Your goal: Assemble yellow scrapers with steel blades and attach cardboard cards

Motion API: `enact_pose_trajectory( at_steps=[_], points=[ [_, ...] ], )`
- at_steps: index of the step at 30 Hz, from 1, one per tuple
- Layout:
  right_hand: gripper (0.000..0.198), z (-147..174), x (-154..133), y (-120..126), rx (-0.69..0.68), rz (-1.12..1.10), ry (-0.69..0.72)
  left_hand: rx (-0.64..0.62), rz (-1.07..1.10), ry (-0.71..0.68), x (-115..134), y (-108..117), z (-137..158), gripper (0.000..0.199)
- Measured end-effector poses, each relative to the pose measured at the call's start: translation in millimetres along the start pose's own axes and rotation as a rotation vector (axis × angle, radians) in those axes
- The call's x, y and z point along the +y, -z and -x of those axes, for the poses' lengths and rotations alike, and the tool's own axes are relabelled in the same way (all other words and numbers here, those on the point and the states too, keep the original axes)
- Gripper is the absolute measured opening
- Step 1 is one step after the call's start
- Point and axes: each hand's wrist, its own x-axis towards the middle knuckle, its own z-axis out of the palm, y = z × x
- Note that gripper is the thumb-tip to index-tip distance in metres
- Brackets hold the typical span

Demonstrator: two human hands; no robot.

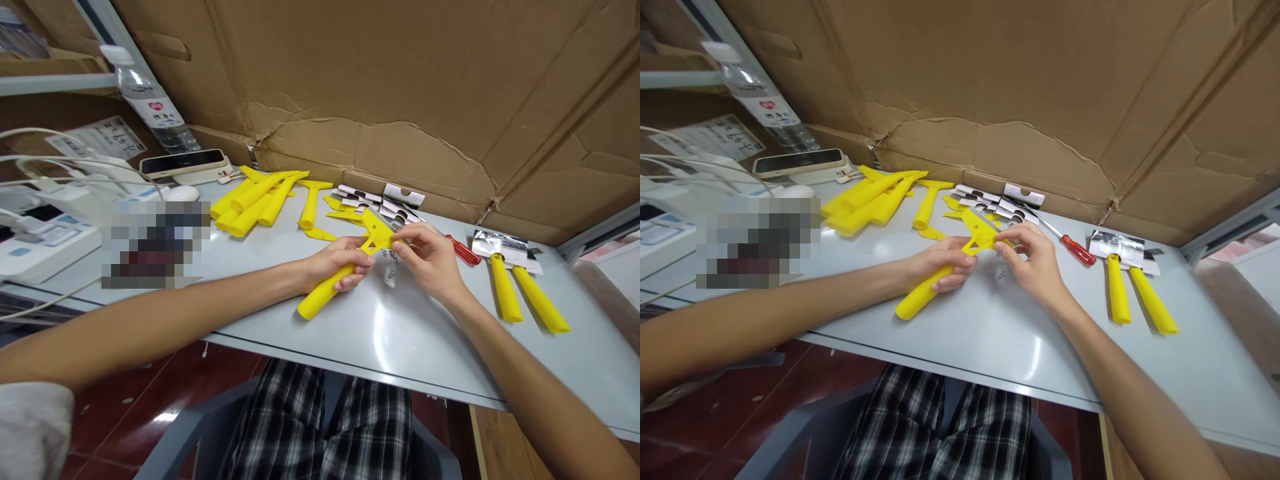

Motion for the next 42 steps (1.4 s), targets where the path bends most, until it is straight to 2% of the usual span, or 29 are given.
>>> enact_pose_trajectory(
  at_steps=[5, 12, 33, 42],
  points=[
    [0.033, 0.3, 2.7, -1.6, 0.003, -0.052, -0.005, 0.009, 0.004, -0.017, -1.7, 0.2, -0.1, 0.024],
    [0.045, 0.4, 2.4, -2.8, -0.011, -0.133, -0.086, 0.008, -0.001, -0.018, -1.4, -0.3, 0.1, 0.025],
    [0.05, -1.6, 2.5, -0.8, -0.028, -0.303, -0.179, 0.001, -0.012, 0.007, -2.2, 1.1, -0.2, 0.025],
    [0.055, 0.3, 1.5, -2.9, -0.001, -0.241, -0.199, 0.001, -0.008, 0.009, -4.8, 3.5, -1.3, 0.025]
  ],
)
